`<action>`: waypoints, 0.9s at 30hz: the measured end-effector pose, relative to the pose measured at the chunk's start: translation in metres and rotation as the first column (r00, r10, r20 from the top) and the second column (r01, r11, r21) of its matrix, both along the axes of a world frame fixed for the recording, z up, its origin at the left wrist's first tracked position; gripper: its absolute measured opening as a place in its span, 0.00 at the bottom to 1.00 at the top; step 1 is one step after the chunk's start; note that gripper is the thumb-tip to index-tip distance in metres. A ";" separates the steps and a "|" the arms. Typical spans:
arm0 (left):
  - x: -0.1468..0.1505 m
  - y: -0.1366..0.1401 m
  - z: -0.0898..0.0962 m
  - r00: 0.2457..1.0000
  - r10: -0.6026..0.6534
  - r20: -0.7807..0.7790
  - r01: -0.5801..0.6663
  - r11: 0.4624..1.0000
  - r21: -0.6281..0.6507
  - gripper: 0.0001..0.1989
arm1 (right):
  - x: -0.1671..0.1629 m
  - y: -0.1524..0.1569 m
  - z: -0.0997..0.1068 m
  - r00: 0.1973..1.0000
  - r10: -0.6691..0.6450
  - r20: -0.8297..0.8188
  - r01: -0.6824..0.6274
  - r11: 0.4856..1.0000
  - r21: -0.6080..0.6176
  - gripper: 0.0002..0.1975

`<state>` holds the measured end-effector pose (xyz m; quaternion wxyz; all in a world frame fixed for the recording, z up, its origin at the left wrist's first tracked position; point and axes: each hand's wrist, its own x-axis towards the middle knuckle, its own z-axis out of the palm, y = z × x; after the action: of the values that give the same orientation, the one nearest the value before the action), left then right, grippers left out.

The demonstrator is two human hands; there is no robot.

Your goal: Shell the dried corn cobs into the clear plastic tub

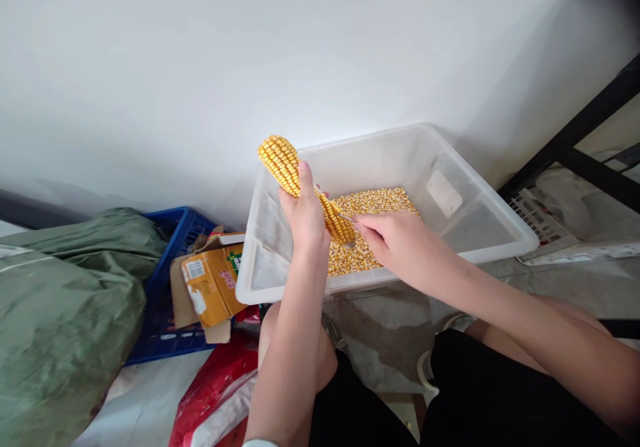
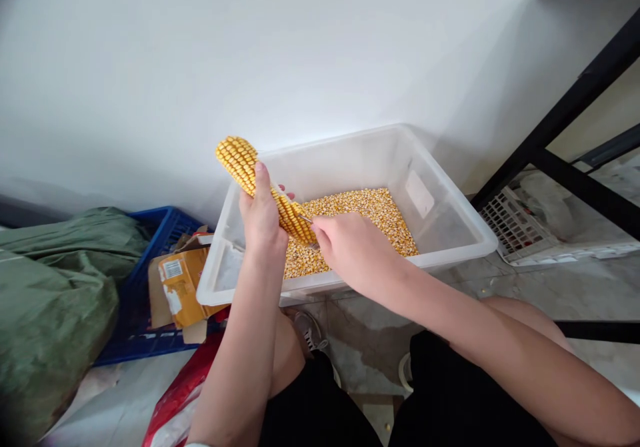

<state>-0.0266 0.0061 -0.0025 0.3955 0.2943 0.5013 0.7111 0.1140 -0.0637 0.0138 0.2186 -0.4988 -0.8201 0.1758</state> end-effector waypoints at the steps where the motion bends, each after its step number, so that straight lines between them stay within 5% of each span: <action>1: 0.002 -0.001 -0.001 0.999 -0.032 -0.022 0.032 0.999 0.013 0.23 | 0.003 0.002 0.006 1.000 0.004 0.027 -0.003 1.000 -0.018 0.14; 8: 0.011 -0.011 -0.002 0.969 -0.196 -0.148 0.209 0.975 0.080 0.22 | 0.012 0.008 0.034 0.992 0.012 0.127 0.005 0.991 -0.132 0.19; 18: 0.001 -0.003 -0.001 0.990 -0.113 0.085 0.113 0.994 0.013 0.24 | -0.006 0.003 -0.009 0.992 -0.042 -0.117 0.044 0.999 0.013 0.13; 27: -0.001 -0.001 -0.003 0.989 -0.077 0.129 0.082 0.996 -0.032 0.23 | 0.001 0.016 -0.017 0.954 -0.024 -0.297 -0.005 0.995 -0.096 0.16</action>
<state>-0.0276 0.0054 -0.0050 0.4600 0.2606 0.4761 0.7027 0.1147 -0.0474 -0.0027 0.3164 -0.4804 -0.7660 0.2870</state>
